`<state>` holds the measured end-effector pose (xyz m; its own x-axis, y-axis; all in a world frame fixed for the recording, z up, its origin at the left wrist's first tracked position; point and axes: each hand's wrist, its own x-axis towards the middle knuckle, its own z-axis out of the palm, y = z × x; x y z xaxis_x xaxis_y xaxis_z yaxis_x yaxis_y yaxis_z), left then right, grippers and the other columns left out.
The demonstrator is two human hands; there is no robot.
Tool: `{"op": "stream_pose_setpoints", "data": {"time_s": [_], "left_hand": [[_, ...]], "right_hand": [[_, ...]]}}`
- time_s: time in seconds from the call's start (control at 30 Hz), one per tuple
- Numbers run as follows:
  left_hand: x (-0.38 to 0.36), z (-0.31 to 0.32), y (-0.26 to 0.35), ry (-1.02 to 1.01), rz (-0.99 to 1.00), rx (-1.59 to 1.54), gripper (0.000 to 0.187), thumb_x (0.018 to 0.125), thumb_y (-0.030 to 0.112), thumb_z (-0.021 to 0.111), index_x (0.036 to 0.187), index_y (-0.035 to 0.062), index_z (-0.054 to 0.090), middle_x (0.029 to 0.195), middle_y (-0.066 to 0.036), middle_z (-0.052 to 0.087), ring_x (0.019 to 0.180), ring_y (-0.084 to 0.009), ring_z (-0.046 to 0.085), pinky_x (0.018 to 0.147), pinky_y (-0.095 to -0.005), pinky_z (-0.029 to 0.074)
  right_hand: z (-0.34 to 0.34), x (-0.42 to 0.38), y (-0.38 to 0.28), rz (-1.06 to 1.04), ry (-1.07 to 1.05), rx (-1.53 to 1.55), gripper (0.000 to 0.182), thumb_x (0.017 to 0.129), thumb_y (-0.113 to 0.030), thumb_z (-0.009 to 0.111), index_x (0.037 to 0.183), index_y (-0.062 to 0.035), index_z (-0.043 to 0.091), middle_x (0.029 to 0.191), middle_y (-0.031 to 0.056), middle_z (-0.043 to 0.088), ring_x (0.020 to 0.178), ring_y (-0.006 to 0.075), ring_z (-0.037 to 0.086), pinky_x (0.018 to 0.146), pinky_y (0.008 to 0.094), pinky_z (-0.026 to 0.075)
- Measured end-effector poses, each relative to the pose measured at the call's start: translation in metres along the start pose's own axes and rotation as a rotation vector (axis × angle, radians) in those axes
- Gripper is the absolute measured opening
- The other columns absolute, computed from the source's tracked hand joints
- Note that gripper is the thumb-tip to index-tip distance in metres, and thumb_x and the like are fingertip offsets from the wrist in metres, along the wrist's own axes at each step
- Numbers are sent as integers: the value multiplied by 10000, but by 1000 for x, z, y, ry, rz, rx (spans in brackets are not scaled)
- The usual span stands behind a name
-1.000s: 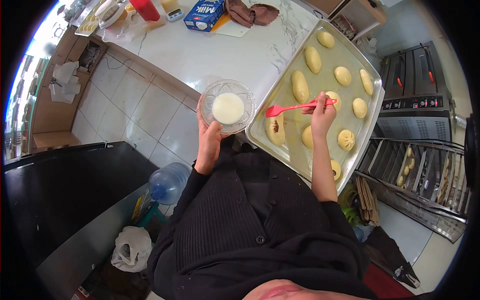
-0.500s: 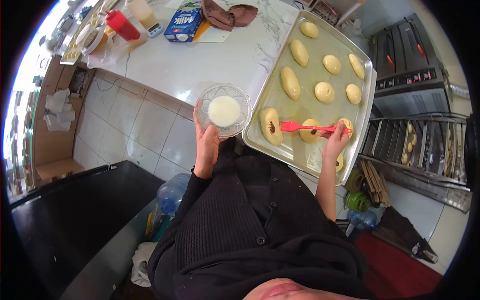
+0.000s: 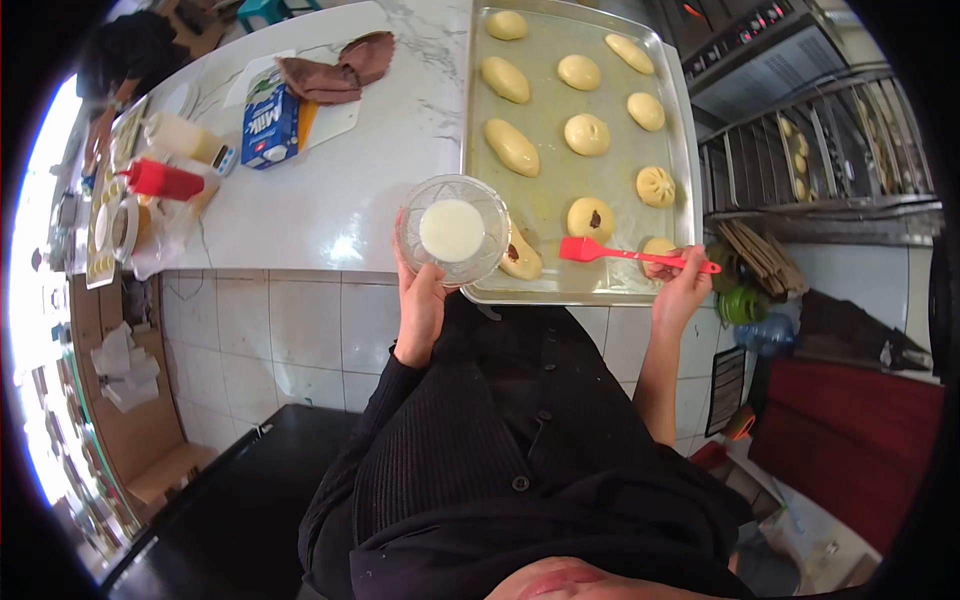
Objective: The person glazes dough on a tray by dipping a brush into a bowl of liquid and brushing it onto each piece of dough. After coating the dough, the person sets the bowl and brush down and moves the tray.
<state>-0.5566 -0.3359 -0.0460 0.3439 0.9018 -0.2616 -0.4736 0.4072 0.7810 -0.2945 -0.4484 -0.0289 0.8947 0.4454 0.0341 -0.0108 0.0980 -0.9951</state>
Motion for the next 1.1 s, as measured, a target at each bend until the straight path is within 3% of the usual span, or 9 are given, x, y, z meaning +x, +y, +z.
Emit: {"op": "stream_pose_setpoints", "data": {"time_s": [0.1,0.13,0.23,0.43,0.67,0.77,0.8,0.9,1.1], "left_hand": [[4,5,-11,-77,-44,21,777,674,-45,322,1371,169,53,1330,-141,236,1169,-303,390,826,-469,484],[4,8,-11,-117,-110,-63,788,673,-95,322,1374,184,97,1344,-68,225,1224,-200,288,904,-336,405],[5,14,-14,-187,-131,40,791,661,-93,324,1376,171,112,1336,-57,239,1200,-166,306,833,-237,395],[7,15,-19,-252,-178,90,788,650,-88,331,1372,154,130,1311,-52,275,1134,-127,352,755,-183,375],[15,16,-19,-207,-131,105,775,665,-89,326,1371,159,125,1315,-50,280,1090,-120,391,692,-171,400],[19,19,-20,-130,-98,33,777,674,-93,325,1372,174,113,1328,-61,262,1128,-150,382,751,-225,443],[17,28,-13,-108,-96,-4,781,680,-92,323,1372,195,100,1335,-79,242,1172,-203,359,834,-338,466],[18,32,-13,-54,-65,-21,777,686,-79,322,1370,208,92,1337,-96,225,1197,-249,336,878,-446,443],[15,43,-25,58,22,1,737,721,-23,331,1370,222,81,1331,-109,223,1179,-274,351,832,-473,466]], "right_hand": [[23,-16,-35,-104,-14,125,330,923,-279,382,705,-33,420,625,77,493,436,145,524,399,259,474],[32,-24,-40,-97,-24,137,329,927,-260,372,706,-20,419,621,79,493,437,148,528,400,257,474],[56,-43,-39,-96,-141,72,328,929,-240,364,709,-2,414,636,94,499,442,153,536,400,260,475],[58,-51,-18,-143,-250,-49,327,929,-227,361,707,6,413,648,97,498,454,154,545,413,264,483],[9,3,-25,-109,-19,154,346,929,-292,365,685,-47,383,640,81,480,453,143,512,412,262,465],[-21,33,-9,-139,-34,198,346,927,-296,370,686,-49,378,633,75,475,453,143,510,413,263,457],[-32,40,1,-146,-84,196,339,926,-296,374,701,-43,388,641,75,478,460,147,512,429,266,461],[-55,57,27,-114,-216,149,331,926,-295,371,727,-33,403,687,87,491,477,153,521,449,277,468],[-73,84,54,-71,-392,100,277,918,-260,402,780,-20,422,712,98,515,542,177,558,501,295,497]]}}
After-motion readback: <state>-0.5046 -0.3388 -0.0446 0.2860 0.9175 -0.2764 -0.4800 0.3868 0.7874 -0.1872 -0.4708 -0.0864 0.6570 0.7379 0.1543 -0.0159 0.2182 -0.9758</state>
